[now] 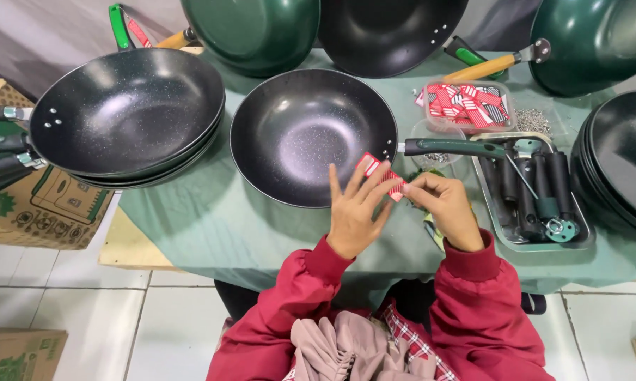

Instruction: Assembling a handle onto a wok using a screwdriver and then wiping down multiple woks with a cloth for cleaning or display preparation.

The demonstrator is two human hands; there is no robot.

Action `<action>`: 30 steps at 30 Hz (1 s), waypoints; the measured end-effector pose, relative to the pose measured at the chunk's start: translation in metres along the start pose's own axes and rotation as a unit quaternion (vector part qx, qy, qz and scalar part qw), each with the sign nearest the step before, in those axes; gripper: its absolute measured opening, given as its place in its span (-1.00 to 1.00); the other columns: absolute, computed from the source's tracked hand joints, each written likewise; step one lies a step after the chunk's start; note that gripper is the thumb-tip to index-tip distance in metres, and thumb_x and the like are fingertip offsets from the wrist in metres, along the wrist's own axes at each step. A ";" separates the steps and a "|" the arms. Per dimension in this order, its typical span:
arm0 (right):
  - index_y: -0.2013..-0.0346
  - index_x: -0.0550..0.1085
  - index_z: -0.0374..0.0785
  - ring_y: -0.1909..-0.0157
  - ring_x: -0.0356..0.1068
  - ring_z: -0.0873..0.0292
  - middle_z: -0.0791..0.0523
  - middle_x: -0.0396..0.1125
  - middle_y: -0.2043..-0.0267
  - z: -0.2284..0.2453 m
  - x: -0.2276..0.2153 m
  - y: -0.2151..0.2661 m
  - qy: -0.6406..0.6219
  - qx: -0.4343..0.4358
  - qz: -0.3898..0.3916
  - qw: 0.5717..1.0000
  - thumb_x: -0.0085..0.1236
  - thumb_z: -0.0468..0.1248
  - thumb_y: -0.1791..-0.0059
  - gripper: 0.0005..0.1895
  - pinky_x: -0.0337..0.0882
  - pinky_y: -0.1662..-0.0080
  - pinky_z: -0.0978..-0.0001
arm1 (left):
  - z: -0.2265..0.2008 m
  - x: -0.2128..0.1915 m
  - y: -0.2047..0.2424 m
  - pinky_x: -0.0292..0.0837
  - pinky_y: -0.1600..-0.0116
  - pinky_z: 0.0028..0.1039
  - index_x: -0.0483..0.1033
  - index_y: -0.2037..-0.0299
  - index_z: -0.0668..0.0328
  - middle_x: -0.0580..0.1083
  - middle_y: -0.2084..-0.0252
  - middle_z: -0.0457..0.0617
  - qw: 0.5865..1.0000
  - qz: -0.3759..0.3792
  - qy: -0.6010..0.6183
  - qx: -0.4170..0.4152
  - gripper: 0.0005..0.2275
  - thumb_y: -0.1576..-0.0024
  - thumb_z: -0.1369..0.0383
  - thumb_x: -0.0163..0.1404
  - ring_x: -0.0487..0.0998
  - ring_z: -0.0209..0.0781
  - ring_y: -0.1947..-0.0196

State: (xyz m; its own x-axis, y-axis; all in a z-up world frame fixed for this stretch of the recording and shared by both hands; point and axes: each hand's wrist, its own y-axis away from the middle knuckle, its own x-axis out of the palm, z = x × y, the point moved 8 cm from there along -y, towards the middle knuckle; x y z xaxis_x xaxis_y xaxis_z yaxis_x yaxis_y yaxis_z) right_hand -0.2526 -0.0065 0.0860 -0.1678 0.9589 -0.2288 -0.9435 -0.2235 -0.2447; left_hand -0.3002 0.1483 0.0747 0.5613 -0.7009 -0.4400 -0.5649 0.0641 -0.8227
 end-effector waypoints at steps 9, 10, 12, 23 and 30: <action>0.29 0.59 -0.37 0.39 0.34 0.30 0.09 0.36 0.50 0.002 0.003 0.008 -0.062 0.002 -0.006 0.998 0.22 -0.40 -0.03 -0.94 0.43 0.22 0.46 | 0.050 0.045 0.044 0.63 0.21 -0.47 0.67 0.12 0.20 0.66 0.27 0.01 0.855 0.019 0.393 -0.337 -0.89 -0.22 0.44 0.11 0.69 -0.26 0.28; 0.29 0.59 -0.37 0.39 0.34 0.30 0.09 0.36 0.50 -0.001 0.003 0.008 -0.061 0.003 -0.004 0.998 0.22 -0.40 -0.03 -0.94 0.43 0.22 0.46 | 0.051 0.048 0.048 0.63 0.21 -0.47 0.67 0.12 0.20 0.66 0.27 0.01 0.854 0.018 0.393 -0.339 -0.89 -0.22 0.44 0.11 0.69 -0.26 0.28; 0.15 0.57 -0.43 0.37 0.39 0.24 0.03 0.39 0.44 -0.004 0.005 0.009 -0.095 -0.003 0.014 0.995 0.27 -0.44 0.03 -0.82 0.47 0.17 0.38 | 0.057 0.070 0.067 0.68 0.24 -0.33 0.64 0.09 0.37 0.62 0.29 0.16 0.747 0.032 0.502 -0.435 -0.85 -0.20 0.46 0.14 0.69 -0.12 0.35; 0.04 0.54 -0.43 0.35 0.36 0.26 0.03 0.38 0.40 -0.013 0.003 -0.001 -0.057 -0.014 0.012 0.998 0.27 -0.48 0.04 -0.73 0.44 0.18 0.43 | 0.038 0.076 0.074 0.69 0.12 -0.21 0.52 -0.03 0.56 0.60 0.23 0.24 0.594 0.035 0.629 -0.501 -0.70 -0.12 0.53 0.20 0.69 -0.01 0.24; 0.08 0.58 -0.38 0.37 0.26 0.30 0.08 0.35 0.43 -0.006 0.002 -0.002 -0.016 -0.032 0.011 0.999 0.29 -0.43 0.02 -0.78 0.40 0.22 0.46 | 0.040 0.072 0.070 0.71 0.19 -0.27 0.51 -0.04 0.60 0.60 0.26 0.21 0.619 0.042 0.609 -0.494 -0.64 -0.06 0.57 0.25 0.68 -0.07 0.29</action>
State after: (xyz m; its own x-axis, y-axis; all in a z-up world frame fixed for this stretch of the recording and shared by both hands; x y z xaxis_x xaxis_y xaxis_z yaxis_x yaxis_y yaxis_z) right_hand -0.2495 -0.0054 0.0806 -0.1981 0.9587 -0.2041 -0.9195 -0.2539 -0.3000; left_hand -0.2748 0.1309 -0.0290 -0.0267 -0.7783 0.6273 -0.9931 0.0922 0.0721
